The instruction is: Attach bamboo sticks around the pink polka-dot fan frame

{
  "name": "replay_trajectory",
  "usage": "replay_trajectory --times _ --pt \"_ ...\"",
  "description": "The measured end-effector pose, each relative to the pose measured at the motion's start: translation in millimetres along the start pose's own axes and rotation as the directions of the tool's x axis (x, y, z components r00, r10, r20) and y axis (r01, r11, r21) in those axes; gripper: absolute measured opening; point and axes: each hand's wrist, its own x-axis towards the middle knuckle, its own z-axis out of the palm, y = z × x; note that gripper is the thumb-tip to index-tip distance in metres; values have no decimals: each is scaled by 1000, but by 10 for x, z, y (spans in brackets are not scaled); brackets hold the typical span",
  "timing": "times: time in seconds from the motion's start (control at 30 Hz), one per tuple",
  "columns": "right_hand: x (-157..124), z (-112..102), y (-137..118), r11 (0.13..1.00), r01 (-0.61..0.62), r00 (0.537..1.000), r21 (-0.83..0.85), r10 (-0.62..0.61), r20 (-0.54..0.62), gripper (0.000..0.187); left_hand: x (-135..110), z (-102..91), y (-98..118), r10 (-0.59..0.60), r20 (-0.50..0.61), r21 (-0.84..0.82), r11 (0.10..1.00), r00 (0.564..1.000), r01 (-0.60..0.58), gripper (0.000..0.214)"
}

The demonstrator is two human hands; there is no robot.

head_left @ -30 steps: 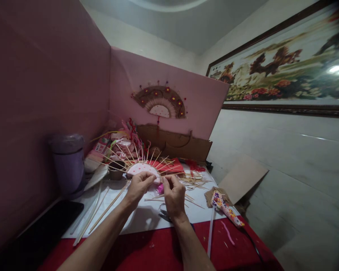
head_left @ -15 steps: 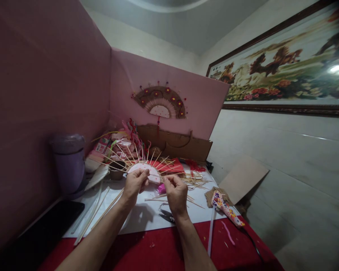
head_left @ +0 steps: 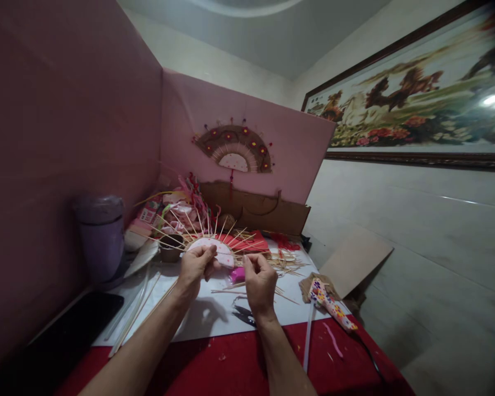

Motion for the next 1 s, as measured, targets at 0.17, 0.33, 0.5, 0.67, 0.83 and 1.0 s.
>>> replay_trajectory --times 0.17,0.33,0.5,0.67,0.83,1.0 --pt "19 8 39 998 -38 999 -59 39 18 22 -16 12 20 -16 2 -18 1000 1000 16 40" --pt "44 3 98 958 -56 996 -280 73 51 18 -2 -1 -41 -4 -27 24 1000 1000 5 38" --pt "-3 25 20 958 192 981 -213 -179 79 22 -57 33 -90 -7 -13 152 988 1000 9 37" --pt "-84 94 -45 981 70 943 181 -125 310 18 -130 94 -112 -19 97 173 985 995 2 36" --pt "-71 87 -17 987 70 958 147 -108 267 14 -138 86 -123 -22 178 154 988 984 -6 35" --pt "-42 69 15 987 151 964 60 -160 211 14 -127 75 -108 -39 244 180 984 969 -6 31"
